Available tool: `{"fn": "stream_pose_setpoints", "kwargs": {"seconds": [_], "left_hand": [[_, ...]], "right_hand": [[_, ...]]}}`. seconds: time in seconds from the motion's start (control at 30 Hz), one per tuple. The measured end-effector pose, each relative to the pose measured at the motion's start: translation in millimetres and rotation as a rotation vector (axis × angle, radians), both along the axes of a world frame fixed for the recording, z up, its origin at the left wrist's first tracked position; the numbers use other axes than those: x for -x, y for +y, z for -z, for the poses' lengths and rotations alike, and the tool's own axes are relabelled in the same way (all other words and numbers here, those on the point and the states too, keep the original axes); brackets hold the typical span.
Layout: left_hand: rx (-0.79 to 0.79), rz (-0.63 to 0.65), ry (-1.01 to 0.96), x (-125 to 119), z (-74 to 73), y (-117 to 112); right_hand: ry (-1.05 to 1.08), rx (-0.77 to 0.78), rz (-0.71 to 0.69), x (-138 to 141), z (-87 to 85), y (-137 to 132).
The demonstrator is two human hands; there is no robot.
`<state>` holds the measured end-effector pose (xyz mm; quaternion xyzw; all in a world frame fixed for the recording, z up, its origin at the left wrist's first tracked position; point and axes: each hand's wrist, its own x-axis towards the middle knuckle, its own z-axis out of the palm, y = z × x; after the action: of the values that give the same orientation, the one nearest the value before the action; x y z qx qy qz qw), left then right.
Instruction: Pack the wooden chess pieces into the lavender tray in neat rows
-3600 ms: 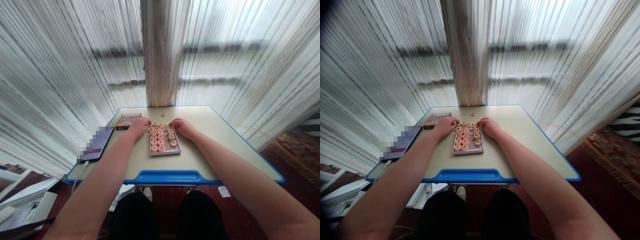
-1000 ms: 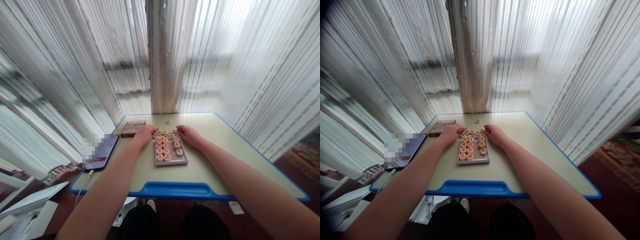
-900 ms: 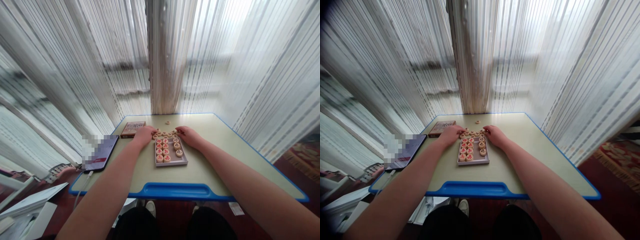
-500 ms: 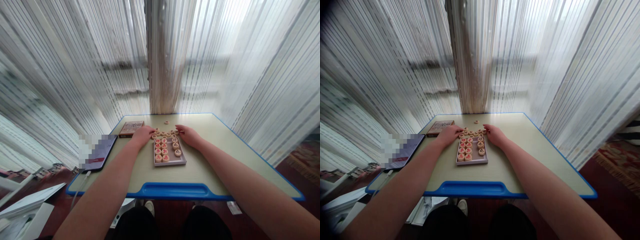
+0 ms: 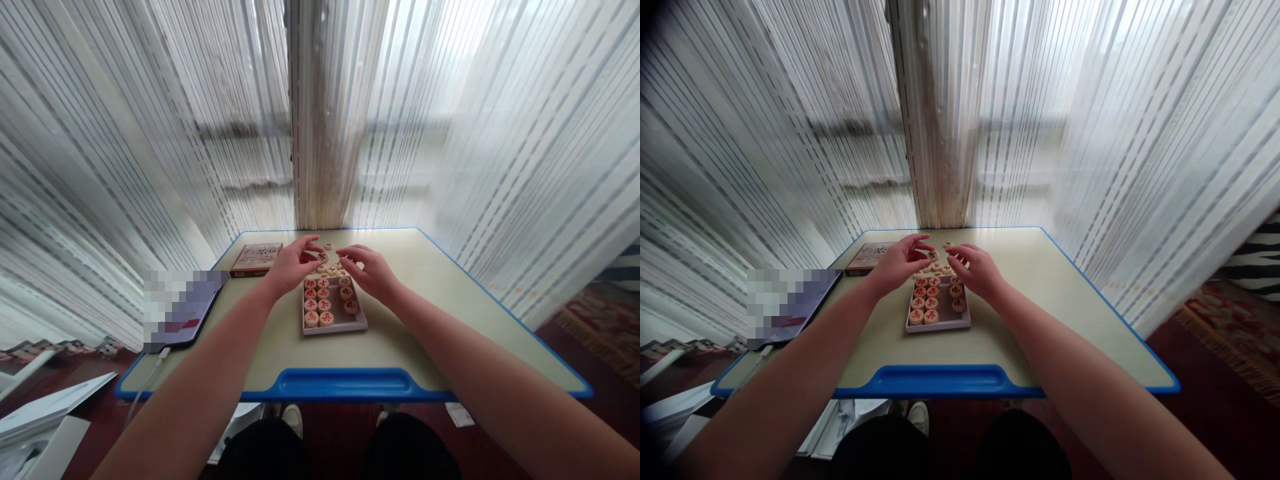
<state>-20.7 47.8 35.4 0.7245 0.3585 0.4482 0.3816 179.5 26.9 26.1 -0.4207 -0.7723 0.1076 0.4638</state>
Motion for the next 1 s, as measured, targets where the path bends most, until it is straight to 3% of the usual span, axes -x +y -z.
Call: {"fn": "stream_pose_setpoints", "kwargs": {"seconds": [0.2,0.33,0.43,0.53,0.67,0.73,0.83,0.93,1.0], "left_hand": [[0.008,0.128,-0.044,-6,-2.1,-5],[-0.136,-0.006,0.001,-12,0.0,-8],[-0.325,-0.101,0.136,-14,1.1,-10],[-0.481,-0.132,0.270,-13,1.0,-11],[-0.458,-0.120,0.273,-13,-0.8,-15],[-0.423,-0.062,0.300,-15,-1.9,-19],[-0.424,0.131,0.431,-20,-3.2,-27],[-0.446,0.270,0.524,-24,-4.4,-35],[-0.460,0.263,0.565,-27,-5.4,-38]], "right_hand": [[0.375,0.263,-0.127,15,2.4,-6],[0.609,0.500,-0.169,15,4.4,-2],[0.671,0.583,-0.156,18,1.8,-5],[0.697,0.593,-0.162,20,-1.8,-10],[0.680,0.538,-0.154,12,-1.4,-1],[0.647,0.449,-0.029,1,2.9,10],[0.508,0.312,0.215,-14,10.7,25],[0.438,0.303,0.241,-20,14.5,29],[0.365,0.305,0.206,-18,14.4,26]]}}
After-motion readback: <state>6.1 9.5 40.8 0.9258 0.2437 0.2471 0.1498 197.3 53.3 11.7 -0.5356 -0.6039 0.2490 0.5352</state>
